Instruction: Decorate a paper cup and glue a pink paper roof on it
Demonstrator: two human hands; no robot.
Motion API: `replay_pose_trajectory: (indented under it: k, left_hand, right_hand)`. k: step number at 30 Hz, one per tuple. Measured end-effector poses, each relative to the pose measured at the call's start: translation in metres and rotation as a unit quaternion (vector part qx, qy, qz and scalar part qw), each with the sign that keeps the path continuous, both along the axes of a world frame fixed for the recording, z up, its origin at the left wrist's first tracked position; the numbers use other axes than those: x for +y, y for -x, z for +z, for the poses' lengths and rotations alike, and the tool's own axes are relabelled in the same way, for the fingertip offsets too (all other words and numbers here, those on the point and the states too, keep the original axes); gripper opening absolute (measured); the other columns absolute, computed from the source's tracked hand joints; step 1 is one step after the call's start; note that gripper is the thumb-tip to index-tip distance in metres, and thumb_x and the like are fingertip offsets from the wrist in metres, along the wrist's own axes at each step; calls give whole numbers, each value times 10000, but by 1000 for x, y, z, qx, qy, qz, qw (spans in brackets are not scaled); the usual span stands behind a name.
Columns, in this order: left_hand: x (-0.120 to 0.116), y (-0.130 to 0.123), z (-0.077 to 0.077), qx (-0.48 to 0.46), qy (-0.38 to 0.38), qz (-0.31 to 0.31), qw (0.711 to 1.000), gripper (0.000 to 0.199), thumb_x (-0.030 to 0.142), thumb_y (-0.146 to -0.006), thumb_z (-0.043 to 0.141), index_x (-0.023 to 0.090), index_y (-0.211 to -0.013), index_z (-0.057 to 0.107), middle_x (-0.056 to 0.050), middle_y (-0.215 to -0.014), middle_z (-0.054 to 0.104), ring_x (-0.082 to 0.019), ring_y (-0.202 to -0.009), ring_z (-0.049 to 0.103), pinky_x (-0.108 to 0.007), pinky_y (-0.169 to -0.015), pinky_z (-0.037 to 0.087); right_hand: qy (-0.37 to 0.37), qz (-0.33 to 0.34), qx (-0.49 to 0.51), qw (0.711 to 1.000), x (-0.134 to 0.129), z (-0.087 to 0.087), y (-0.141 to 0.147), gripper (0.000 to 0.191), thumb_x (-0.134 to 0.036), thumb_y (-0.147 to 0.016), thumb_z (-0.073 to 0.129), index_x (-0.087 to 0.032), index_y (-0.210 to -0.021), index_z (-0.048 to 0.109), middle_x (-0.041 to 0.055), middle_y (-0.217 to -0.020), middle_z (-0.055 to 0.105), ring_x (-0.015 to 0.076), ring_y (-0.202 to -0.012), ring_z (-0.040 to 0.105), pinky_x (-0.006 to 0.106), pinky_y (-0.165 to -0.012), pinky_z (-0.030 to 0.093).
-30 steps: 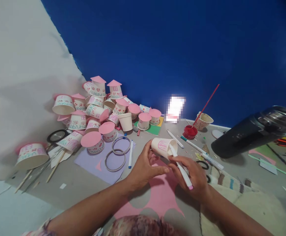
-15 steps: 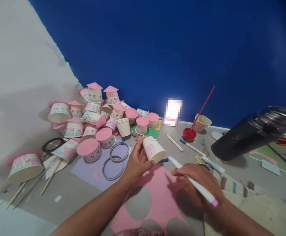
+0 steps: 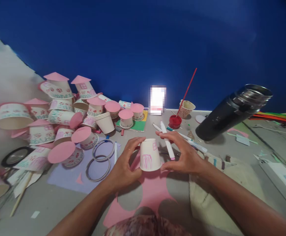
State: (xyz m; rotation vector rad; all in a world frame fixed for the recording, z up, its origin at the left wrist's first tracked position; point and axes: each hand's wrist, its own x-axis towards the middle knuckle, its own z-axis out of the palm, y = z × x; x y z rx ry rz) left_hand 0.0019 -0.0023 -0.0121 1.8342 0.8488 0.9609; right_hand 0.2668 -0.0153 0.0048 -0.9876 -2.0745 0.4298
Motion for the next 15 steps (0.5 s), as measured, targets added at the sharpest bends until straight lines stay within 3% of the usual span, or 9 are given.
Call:
replay_pose_trajectory:
  k: [4,8,11,15]
  left_hand:
    - [-1,1,-1,44,-32,12,998,923,25,-689,646,360,-1530,466,-84,-1526,524,-340,-1441,513,-536,-1227,427]
    - [-2,3,1,48,-11,35,998,1015,94,-708,749,349,-1600,339,-117,-1536,526,-360,-1393,555,-573,-1207,438]
    - [-3,3,7,55,-24,23,998,929,217,-689,880,304,-1515,462,-130,-1484,541,-372,-1377,555,-544,-1190,460]
    - [-2,1,13,79,-98,54,990,765,247,-724,869,280,-1413,538,-123,-1407,559,-357,-1367,545,-524,-1181,466]
  right_hand:
    - [-2,34,-12,999,2,-2,1,973,-508,-700,957,-279,-1513,474,154,-1463,666,316,-1243,641,488,-1057,542]
    - [12,40,-7,999,2,-7,0,925,-503,-737,932,-269,-1513,487,157,-1442,673,322,-1242,645,487,-1053,543]
    - [31,34,-14,999,3,-15,-2,836,-460,-807,884,-258,-1515,489,163,-1432,667,326,-1264,637,492,-1057,542]
    - [13,6,-33,999,6,-22,-3,766,-441,-852,846,-248,-1509,502,161,-1405,672,327,-1244,647,510,-1039,553]
